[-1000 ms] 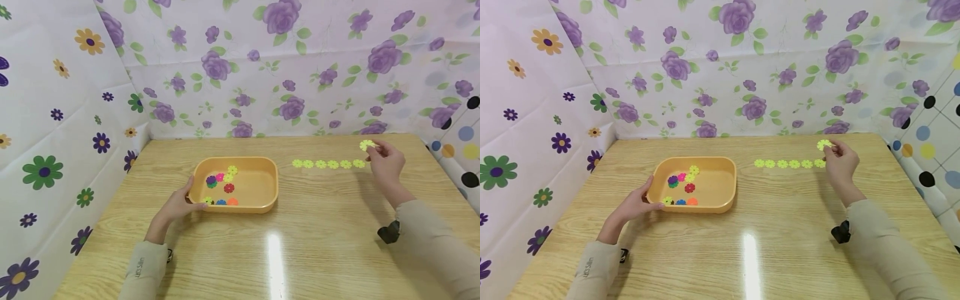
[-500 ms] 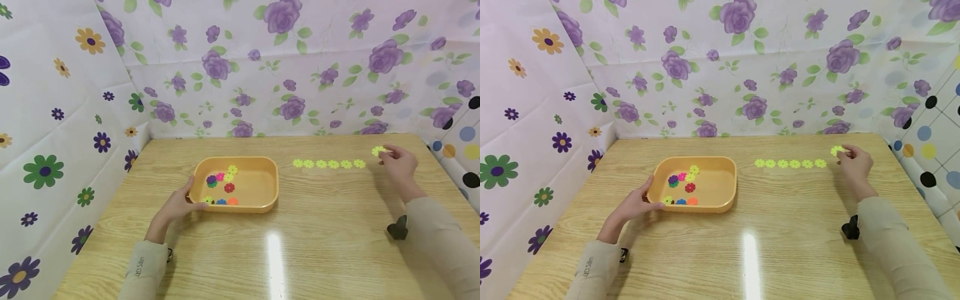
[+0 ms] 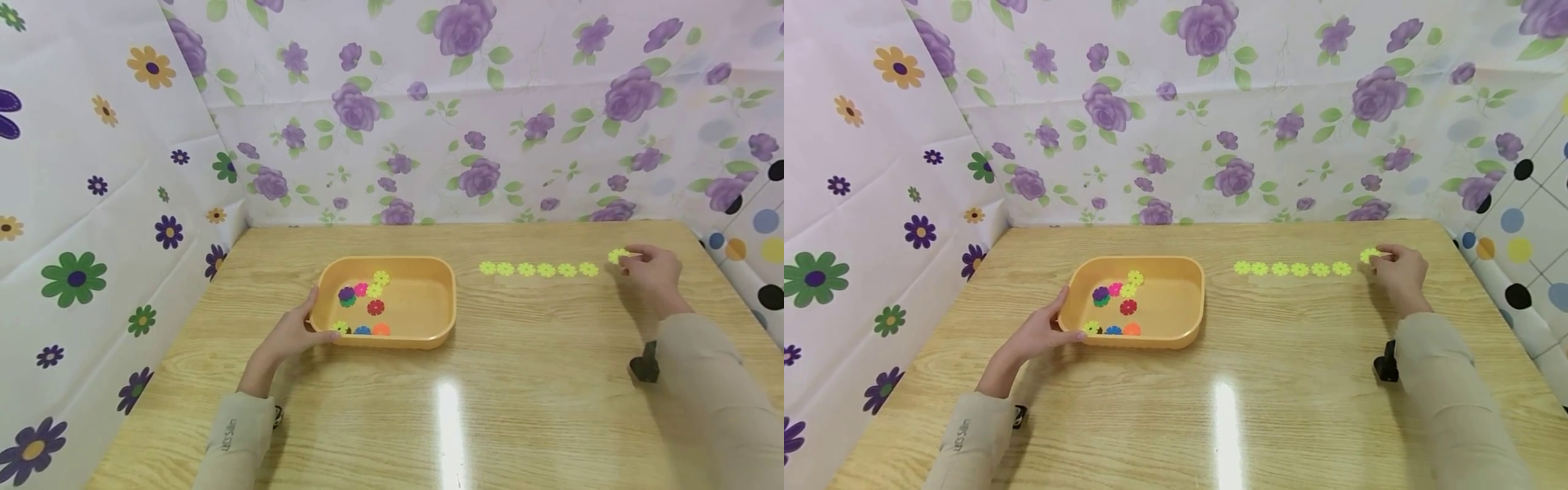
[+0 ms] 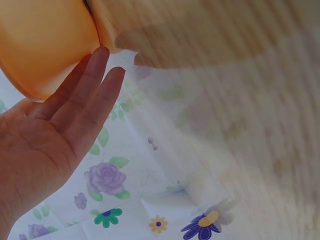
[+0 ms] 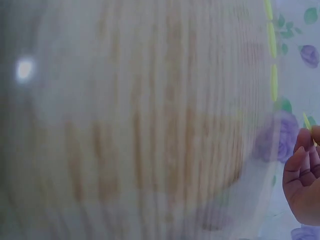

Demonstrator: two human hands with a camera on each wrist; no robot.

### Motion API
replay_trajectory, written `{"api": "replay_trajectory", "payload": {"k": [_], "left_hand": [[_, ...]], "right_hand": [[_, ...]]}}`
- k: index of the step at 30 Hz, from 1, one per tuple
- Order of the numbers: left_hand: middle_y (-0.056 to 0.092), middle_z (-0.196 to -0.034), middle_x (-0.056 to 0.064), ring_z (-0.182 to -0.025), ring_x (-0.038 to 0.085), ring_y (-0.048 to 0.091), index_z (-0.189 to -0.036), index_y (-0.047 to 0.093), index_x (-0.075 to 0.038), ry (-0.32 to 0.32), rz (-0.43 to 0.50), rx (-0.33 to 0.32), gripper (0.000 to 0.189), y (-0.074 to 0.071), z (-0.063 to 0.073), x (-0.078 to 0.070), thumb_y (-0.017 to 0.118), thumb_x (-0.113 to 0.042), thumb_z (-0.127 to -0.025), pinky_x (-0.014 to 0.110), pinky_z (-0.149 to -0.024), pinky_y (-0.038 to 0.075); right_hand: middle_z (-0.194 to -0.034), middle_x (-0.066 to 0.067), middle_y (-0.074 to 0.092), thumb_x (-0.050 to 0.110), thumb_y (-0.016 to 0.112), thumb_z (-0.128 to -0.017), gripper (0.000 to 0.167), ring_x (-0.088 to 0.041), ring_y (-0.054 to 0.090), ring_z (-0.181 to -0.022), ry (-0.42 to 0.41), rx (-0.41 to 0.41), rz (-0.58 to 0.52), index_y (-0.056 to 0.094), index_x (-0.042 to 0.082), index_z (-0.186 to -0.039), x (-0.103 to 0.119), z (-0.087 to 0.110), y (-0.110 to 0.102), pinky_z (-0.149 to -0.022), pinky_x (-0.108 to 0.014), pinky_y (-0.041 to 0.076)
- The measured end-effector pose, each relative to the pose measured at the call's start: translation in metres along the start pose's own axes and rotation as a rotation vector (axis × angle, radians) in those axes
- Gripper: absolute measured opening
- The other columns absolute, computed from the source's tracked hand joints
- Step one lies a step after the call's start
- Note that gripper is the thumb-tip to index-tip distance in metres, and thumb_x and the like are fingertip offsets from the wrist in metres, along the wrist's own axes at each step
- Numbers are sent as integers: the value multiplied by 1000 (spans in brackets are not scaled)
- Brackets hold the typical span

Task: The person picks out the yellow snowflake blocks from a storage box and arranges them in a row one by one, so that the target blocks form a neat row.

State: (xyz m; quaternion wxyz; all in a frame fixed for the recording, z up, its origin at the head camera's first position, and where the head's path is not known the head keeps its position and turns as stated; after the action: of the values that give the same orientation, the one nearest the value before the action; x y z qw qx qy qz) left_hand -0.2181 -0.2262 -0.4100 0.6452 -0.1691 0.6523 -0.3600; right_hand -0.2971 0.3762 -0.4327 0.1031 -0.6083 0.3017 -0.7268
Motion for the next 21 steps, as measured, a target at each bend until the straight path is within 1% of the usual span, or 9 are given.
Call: {"api": "replay_trajectory", "payload": {"k": [4,7,10,12,15,18,21], "left_hand": [[35,-138,27,-97,26,56,-145,6,0,1,5,1,106,0,0,0,75,-36,-73,35,-82,48],[35,-137,27,-98,26,56,-145,6,-1,-4,14,3,106,0,1,-1,76,-36,-73,36,-83,48],[35,-137,28,-98,27,56,-145,6,0,1,17,7,105,0,2,-2,75,-35,-74,36,-83,48],[35,-137,28,-98,27,56,-145,6,0,-2,21,7,104,-1,2,-3,75,-33,-74,37,-83,47],[34,-137,28,-99,28,56,-145,5,-1,-6,28,9,104,0,3,-3,75,-31,-75,38,-84,47],[34,-138,28,-99,27,56,-145,6,0,-12,24,7,103,0,3,-4,75,-30,-75,38,-84,47],[37,-136,28,-96,25,57,-145,6,1,-14,13,4,104,-1,2,-4,75,-32,-74,35,-82,48]], "right_hand": [[-67,15,56,24,53,-90,52,-1,54,-62,47,21,8,43,-5,-132,-6,-4,4,-56,-23,47],[-66,14,57,25,54,-89,53,-2,53,-62,65,47,30,43,-5,-132,-11,-6,6,-56,-24,46],[-64,14,58,23,54,-90,53,-2,54,-60,77,86,14,42,-7,-132,-17,-9,8,-54,-25,47],[-63,13,59,21,53,-90,53,-3,56,-59,86,116,-15,40,-9,-132,-21,-10,10,-54,-26,48],[-63,12,59,20,53,-91,54,-3,57,-58,90,144,-44,38,-10,-133,-24,-11,11,-54,-26,50],[-64,10,60,19,52,-90,53,-4,57,-58,64,142,-28,40,-12,-131,-23,-10,11,-54,-27,50],[-63,10,59,22,51,-90,52,-5,56,-58,53,113,10,42,-10,-130,-21,-8,9,-53,-27,48]]}}
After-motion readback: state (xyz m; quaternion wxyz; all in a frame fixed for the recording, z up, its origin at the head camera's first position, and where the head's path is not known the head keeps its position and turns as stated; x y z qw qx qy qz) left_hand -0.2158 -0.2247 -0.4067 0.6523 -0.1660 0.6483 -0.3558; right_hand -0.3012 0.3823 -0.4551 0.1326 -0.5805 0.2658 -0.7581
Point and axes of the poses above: each hand's wrist, its own z-axis away from the middle knuckle, its own y-axis out of the palm, x = y × z, the point moved 5 cm from there along -z, towards the middle knuckle
